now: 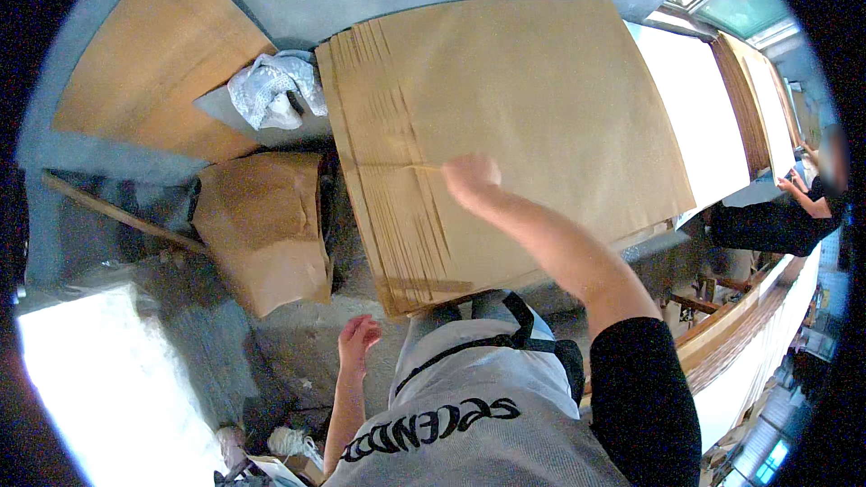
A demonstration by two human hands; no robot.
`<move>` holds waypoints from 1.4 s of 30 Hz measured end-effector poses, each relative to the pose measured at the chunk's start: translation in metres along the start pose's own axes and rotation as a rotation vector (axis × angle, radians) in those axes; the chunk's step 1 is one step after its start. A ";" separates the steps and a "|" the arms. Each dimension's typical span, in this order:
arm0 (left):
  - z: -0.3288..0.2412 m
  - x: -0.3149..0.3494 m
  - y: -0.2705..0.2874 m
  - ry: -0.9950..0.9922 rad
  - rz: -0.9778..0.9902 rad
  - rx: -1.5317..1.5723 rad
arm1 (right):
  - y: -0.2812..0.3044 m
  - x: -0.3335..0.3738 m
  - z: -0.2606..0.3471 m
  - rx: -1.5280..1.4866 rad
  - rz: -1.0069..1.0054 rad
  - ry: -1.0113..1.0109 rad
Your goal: The person repeatedly picks up a large white board and places it onto a wooden frame on a workbench, then removes it and returns to a stack of brown paper sheets. The cycle of placing and removing the board continues throughout the clip.
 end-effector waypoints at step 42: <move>0.027 -0.053 -0.178 0.189 0.536 0.425 | -0.089 0.181 -0.225 -0.963 -0.188 -0.311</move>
Point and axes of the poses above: each hand's wrist, its own x-axis away from the middle knuckle, its own y-axis out of the back of the hand, z = x × y, the point moved 5 cm from there along -x, towards the middle knuckle, and after that the axes turned 3 degrees about -x, right-handed, at the moved point
